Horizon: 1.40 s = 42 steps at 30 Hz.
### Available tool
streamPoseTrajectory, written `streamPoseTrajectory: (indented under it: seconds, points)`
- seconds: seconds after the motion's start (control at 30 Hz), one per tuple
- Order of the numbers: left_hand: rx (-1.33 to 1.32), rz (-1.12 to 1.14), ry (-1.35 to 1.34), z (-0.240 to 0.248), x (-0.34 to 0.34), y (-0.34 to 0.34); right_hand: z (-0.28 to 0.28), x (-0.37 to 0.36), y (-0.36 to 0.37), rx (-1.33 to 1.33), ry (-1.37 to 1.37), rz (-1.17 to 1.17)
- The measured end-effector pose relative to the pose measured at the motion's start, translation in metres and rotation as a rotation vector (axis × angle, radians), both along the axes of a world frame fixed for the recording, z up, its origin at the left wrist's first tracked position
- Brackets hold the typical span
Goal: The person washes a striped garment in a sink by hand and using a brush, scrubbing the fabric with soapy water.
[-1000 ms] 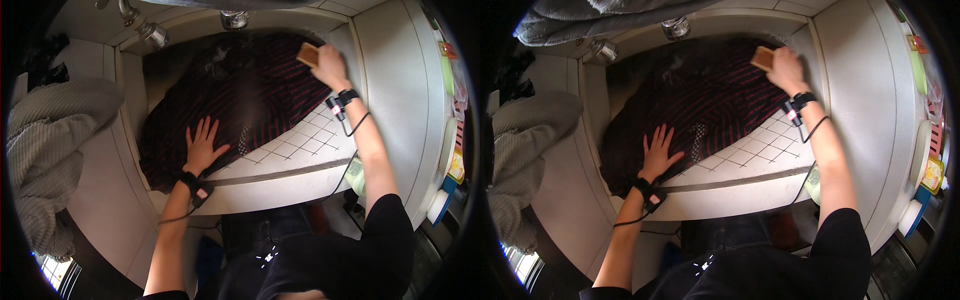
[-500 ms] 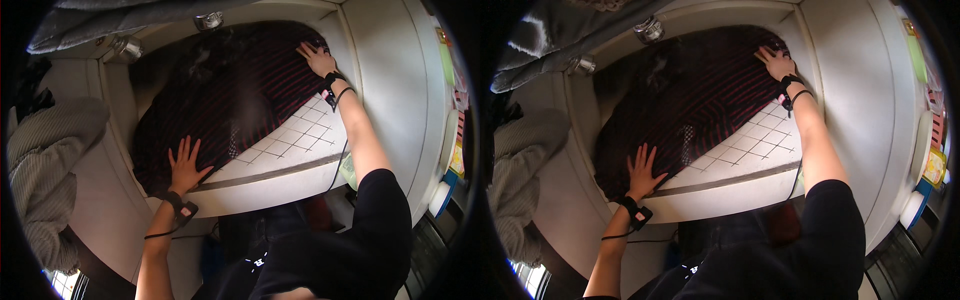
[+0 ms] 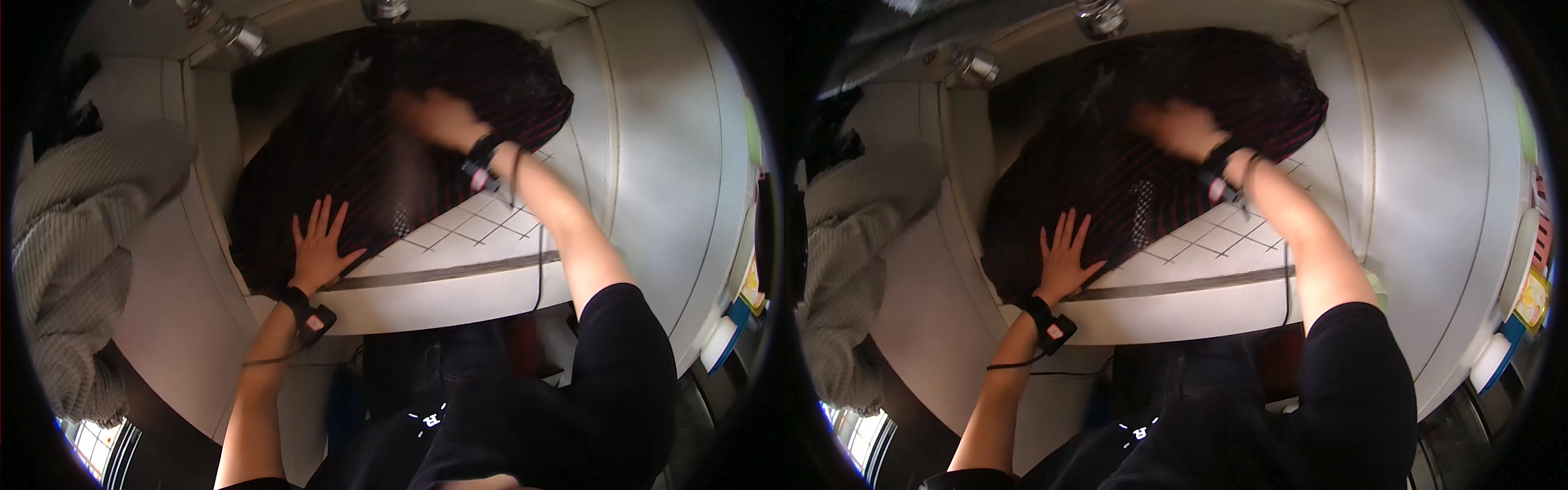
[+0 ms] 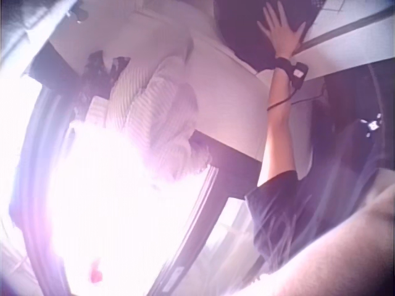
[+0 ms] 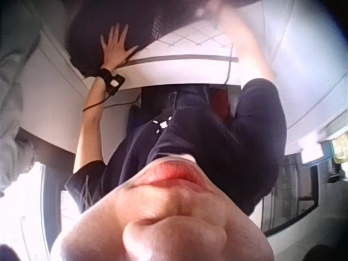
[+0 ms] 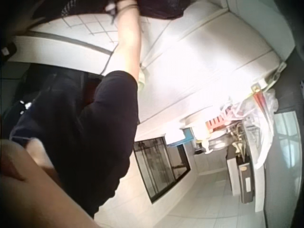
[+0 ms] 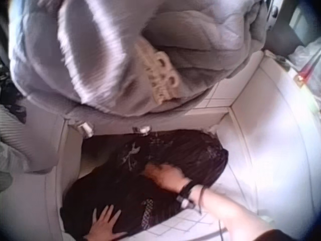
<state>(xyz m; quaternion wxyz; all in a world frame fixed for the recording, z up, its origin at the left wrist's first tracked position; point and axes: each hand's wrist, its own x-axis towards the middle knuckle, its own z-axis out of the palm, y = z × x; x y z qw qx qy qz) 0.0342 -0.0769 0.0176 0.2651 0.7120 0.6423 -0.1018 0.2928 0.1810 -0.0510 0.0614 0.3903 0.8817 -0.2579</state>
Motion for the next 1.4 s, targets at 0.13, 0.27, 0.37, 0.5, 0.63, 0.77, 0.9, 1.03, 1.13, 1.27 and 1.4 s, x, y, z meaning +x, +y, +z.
streamPoseTrajectory:
  seconds: [0.13,0.27,0.37,0.5,0.63,0.77,0.9,1.03,1.13,1.27,1.4]
  points:
    - [-0.013,0.013,-0.056,0.002,0.001,0.001,-0.053,0.115,0.075,0.342,-0.467,-0.101]
    - [0.003,0.039,-0.056,0.002,0.001,0.000,-0.031,0.122,0.073,0.313,-0.456,-0.357]
    - [0.036,0.062,-0.071,0.002,0.002,-0.001,0.012,0.038,0.022,0.232,-0.082,-0.105]
    - [0.035,0.054,-0.058,-0.001,0.002,-0.001,0.038,-0.077,-0.086,0.111,0.357,0.373]
    - [0.054,0.019,-0.053,-0.004,0.001,-0.004,0.022,-0.075,-0.074,-0.041,0.144,0.269]
    - [0.085,0.015,-0.088,-0.007,-0.001,-0.003,0.003,0.034,0.024,0.146,-0.359,-0.106]
    - [0.058,0.050,-0.114,-0.001,0.001,-0.002,-0.010,0.121,0.069,0.074,-0.741,-0.484]
    - [-0.019,0.155,-0.232,0.010,-0.006,0.015,0.001,0.155,0.079,0.108,-0.520,-0.875]
    - [0.116,0.276,-0.232,0.012,-0.024,0.050,0.021,0.151,0.081,0.228,-0.603,-0.843]
    - [0.329,0.339,0.056,0.004,-0.035,0.086,0.023,0.100,0.078,0.466,-0.524,-0.441]
    - [0.239,0.363,0.109,-0.016,-0.033,0.091,-0.030,-0.001,0.083,0.227,0.221,-0.518]
